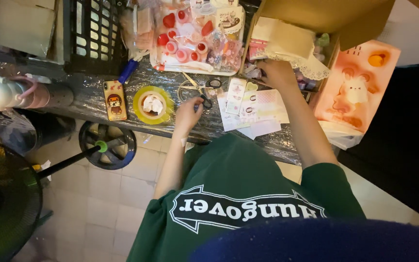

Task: Packing small colorful items into plastic bags on a production table.

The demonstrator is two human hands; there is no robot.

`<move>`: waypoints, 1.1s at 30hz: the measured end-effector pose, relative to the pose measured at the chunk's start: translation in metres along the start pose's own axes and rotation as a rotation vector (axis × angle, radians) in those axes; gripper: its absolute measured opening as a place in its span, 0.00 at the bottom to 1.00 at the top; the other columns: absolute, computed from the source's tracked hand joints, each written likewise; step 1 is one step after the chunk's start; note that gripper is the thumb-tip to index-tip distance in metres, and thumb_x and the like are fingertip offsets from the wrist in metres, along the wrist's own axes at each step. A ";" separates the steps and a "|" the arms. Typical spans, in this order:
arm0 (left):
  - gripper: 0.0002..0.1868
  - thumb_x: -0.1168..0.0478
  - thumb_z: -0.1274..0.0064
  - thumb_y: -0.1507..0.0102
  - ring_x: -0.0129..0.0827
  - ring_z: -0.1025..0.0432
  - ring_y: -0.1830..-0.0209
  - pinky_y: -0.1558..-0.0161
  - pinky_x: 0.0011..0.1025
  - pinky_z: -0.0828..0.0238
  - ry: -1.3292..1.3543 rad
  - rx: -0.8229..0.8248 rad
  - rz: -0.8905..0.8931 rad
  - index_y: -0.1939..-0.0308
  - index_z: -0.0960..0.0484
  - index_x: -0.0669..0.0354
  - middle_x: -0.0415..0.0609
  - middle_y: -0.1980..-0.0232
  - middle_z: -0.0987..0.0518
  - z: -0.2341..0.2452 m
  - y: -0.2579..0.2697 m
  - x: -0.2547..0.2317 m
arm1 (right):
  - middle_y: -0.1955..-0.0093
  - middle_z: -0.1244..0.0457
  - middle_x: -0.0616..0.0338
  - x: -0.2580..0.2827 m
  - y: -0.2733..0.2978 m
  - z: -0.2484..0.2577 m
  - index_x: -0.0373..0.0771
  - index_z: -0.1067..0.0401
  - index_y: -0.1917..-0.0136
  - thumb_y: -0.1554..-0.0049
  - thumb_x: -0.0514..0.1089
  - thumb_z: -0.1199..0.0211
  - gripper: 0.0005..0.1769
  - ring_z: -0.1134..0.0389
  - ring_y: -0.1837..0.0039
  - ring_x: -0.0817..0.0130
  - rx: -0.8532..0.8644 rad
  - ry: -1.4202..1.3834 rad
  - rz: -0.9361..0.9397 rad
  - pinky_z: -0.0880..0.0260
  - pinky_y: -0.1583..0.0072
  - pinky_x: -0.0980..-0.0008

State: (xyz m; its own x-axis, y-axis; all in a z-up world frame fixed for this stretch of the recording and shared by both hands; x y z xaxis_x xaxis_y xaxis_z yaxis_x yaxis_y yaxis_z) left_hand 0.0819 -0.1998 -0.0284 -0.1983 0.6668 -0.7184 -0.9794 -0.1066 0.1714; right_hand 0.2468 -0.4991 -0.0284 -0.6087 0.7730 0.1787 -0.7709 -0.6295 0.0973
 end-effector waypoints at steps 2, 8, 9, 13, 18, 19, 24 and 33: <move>0.11 0.60 0.44 0.38 0.45 0.20 0.56 0.54 0.40 0.25 0.002 0.026 0.031 0.51 0.16 0.52 0.49 0.53 0.15 0.011 -0.004 -0.022 | 0.52 0.31 0.53 0.001 0.004 0.007 0.50 0.23 0.43 0.54 0.48 0.27 0.24 0.28 0.51 0.51 -0.023 -0.032 0.009 0.28 0.53 0.52; 0.11 0.60 0.44 0.36 0.43 0.20 0.63 0.59 0.38 0.24 0.074 0.066 -0.005 0.51 0.16 0.54 0.50 0.55 0.15 0.008 -0.021 -0.050 | 0.52 0.30 0.55 -0.003 0.014 0.016 0.52 0.23 0.39 0.46 0.52 0.28 0.21 0.28 0.51 0.51 -0.022 -0.195 -0.079 0.29 0.53 0.52; 0.11 0.60 0.44 0.36 0.41 0.20 0.65 0.60 0.37 0.24 0.103 0.066 -0.024 0.50 0.16 0.54 0.50 0.56 0.15 0.006 -0.023 -0.054 | 0.51 0.30 0.56 -0.004 0.016 0.016 0.53 0.21 0.41 0.45 0.51 0.29 0.17 0.28 0.50 0.51 -0.045 -0.244 -0.089 0.29 0.53 0.53; 0.11 0.61 0.44 0.37 0.42 0.21 0.67 0.63 0.37 0.25 0.128 0.084 -0.107 0.51 0.15 0.55 0.51 0.58 0.16 0.001 -0.032 -0.079 | 0.49 0.29 0.56 0.001 0.019 0.032 0.52 0.19 0.44 0.41 0.51 0.30 0.12 0.28 0.49 0.52 -0.174 -0.410 -0.086 0.28 0.49 0.56; 0.10 0.61 0.44 0.36 0.35 0.21 0.68 0.64 0.32 0.24 0.257 0.122 -0.170 0.52 0.17 0.55 0.47 0.60 0.16 -0.011 -0.043 -0.096 | 0.57 0.29 0.55 -0.003 0.018 0.031 0.48 0.18 0.58 0.51 0.52 0.24 0.10 0.28 0.55 0.55 -0.149 -0.502 -0.260 0.29 0.52 0.59; 0.10 0.61 0.44 0.36 0.35 0.21 0.68 0.64 0.32 0.24 0.257 0.123 -0.171 0.52 0.17 0.55 0.47 0.60 0.16 -0.014 -0.042 -0.099 | 0.57 0.29 0.55 -0.002 0.020 0.027 0.48 0.18 0.58 0.51 0.52 0.24 0.10 0.28 0.55 0.55 -0.150 -0.503 -0.262 0.29 0.52 0.59; 0.10 0.62 0.42 0.36 0.33 0.22 0.70 0.66 0.30 0.27 0.224 0.160 -0.097 0.51 0.16 0.56 0.48 0.61 0.16 -0.014 -0.041 -0.107 | 0.59 0.30 0.58 0.013 0.021 0.043 0.47 0.20 0.59 0.47 0.46 0.24 0.06 0.28 0.57 0.61 -0.277 -0.551 -0.347 0.29 0.54 0.61; 0.35 0.66 0.37 0.38 0.31 0.23 0.49 0.53 0.29 0.24 0.600 -0.129 -0.262 0.29 0.33 0.61 0.54 0.34 0.25 0.047 -0.016 -0.090 | 0.53 0.30 0.63 0.109 -0.025 0.066 0.39 0.28 0.53 0.46 0.42 0.22 0.15 0.25 0.52 0.74 -0.234 -0.987 -0.263 0.24 0.51 0.73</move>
State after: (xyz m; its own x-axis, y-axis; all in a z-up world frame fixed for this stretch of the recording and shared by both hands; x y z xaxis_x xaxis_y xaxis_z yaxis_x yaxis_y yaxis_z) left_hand 0.1174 -0.2229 0.0652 0.0971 0.1610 -0.9822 -0.9873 -0.1089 -0.1155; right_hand 0.2125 -0.4044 0.0531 -0.0745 0.4094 0.9093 -0.9378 -0.3389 0.0758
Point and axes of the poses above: each hand's wrist, its own y-axis away from the middle knuckle, its own z-axis out of the back of the hand, x = y × z, the point moved 7 cm from there along -y, towards the middle knuckle
